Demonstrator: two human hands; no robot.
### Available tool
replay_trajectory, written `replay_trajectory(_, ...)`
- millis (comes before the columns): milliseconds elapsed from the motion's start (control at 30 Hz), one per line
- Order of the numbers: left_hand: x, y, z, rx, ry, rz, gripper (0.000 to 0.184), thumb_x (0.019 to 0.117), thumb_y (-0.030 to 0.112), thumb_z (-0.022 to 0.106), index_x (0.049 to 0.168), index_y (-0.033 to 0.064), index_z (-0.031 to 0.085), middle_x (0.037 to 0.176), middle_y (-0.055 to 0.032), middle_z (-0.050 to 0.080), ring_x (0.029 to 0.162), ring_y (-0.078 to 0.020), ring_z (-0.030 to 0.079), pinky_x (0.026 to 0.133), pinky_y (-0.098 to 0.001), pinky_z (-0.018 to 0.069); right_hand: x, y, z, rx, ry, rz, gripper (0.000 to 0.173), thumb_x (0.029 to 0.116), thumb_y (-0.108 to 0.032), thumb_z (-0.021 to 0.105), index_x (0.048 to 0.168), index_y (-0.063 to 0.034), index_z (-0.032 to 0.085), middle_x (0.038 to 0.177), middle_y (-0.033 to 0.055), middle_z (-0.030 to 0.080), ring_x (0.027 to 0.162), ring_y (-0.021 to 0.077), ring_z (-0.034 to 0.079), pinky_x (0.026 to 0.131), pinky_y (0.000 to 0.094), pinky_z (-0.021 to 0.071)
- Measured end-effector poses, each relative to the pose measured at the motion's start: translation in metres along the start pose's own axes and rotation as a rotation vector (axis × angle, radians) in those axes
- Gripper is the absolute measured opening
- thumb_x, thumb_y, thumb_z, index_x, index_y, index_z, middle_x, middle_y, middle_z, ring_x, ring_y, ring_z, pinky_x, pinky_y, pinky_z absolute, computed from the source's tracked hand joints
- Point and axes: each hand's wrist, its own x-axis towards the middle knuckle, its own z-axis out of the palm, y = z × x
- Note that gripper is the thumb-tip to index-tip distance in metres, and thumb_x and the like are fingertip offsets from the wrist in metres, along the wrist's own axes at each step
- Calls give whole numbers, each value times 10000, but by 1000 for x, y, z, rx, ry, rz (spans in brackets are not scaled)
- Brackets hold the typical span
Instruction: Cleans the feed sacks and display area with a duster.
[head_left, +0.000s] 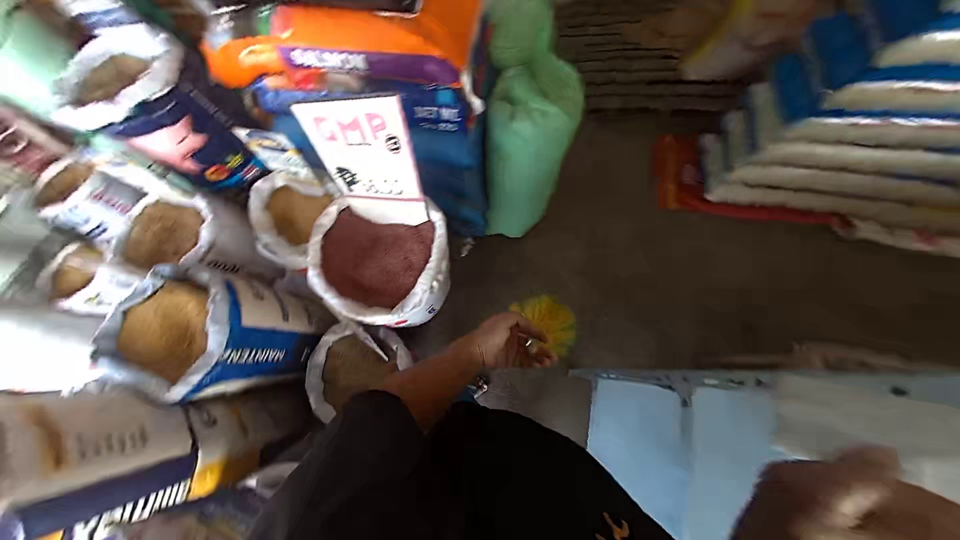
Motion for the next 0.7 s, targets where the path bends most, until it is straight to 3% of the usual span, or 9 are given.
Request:
replay_trajectory(67, -24, -32, -3, 66, 180, -3, 346, 1118, 298, 404, 1199, 10, 579, 945, -59, 663, 747, -106, 644, 668, -246, 550, -29, 11, 23, -5, -226, -108, 697, 967, -314, 692, 1565, -257, 337, 1597, -10, 370, 1504, 112, 295, 1210, 358, 296)
replay_trajectory(133, -46, -65, -12, 242, 198, 84, 301, 1071, 234, 472, 1179, 2, 631, 934, -42, 689, 714, -67, 607, 645, -234, 510, -50, 16, 48, 130, -349, 6, 705, 906, -353, 741, 1470, -155, 369, 1535, 150, 342, 1464, 215, 291, 1120, 368, 351)
replay_trajectory(200, -76, -86, -14, 312, 214, 162, 339, 1055, 199, 508, 1328, 16, 591, 998, -63, 714, 736, -81, 627, 686, -268, 531, -62, 9, 66, 187, -479, 148, 712, 869, -336, 742, 1359, 50, 399, 1457, 339, 348, 1400, 326, 352, 1062, 394, 417)
replay_trajectory(300, -127, -94, -17, 268, 347, 330, 650, 1014, 93, 508, 1608, 128, 247, 1107, -106, 703, 772, -122, 674, 724, -308, 578, -70, -8, 93, 214, -667, 267, 727, 821, -266, 714, 1315, 186, 430, 1448, 455, 313, 1372, 471, 355, 1078, 479, 411)
replay_trajectory(367, -146, -89, -26, 313, 490, 368, 773, 1008, 93, 525, 1639, 127, 81, 1127, -111, 687, 747, -99, 650, 685, -286, 555, -75, -26, 114, 231, -799, 306, 704, 797, -224, 702, 1323, 186, 476, 1457, 467, 305, 1370, 538, 347, 1108, 535, 391)
replay_trajectory(433, -154, -78, -41, 348, 612, 337, 614, 1061, 197, 524, 1595, 76, 246, 1059, -110, 644, 723, -106, 583, 671, -304, 516, -82, -44, 136, 268, -971, 357, 675, 797, -189, 701, 1352, 141, 506, 1501, 455, 276, 1406, 570, 312, 1125, 586, 378)
replay_trajectory(500, -149, -63, -58, 298, 752, 422, 299, 1093, 274, 479, 1265, 44, 559, 766, -1, 506, 575, -75, 458, 549, -261, 431, -94, -57, 160, 312, -1082, 368, 662, 791, -190, 695, 1370, 77, 518, 1530, 415, 261, 1424, 538, 306, 1093, 579, 412)
replay_trajectory(600, -137, -22, -75, 94, 875, 670, 273, 1114, 241, 382, 1145, 33, 556, 654, 62, 409, 504, -49, 391, 482, -225, 379, -97, -74, 200, 361, -1126, 326, 623, 836, -204, 695, 1367, 75, 528, 1538, 421, 254, 1430, 555, 299, 1093, 605, 407)
replay_trajectory(700, -134, 33, -95, 143, 1007, 734, 259, 1108, 209, 416, 1136, -18, 539, 677, -12, 521, 541, -108, 521, 555, -289, 499, -75, -92, 248, 357, -1136, 223, 567, 927, -279, 637, 1356, 83, 557, 1532, 415, 288, 1418, 562, 321, 1121, 639, 362)
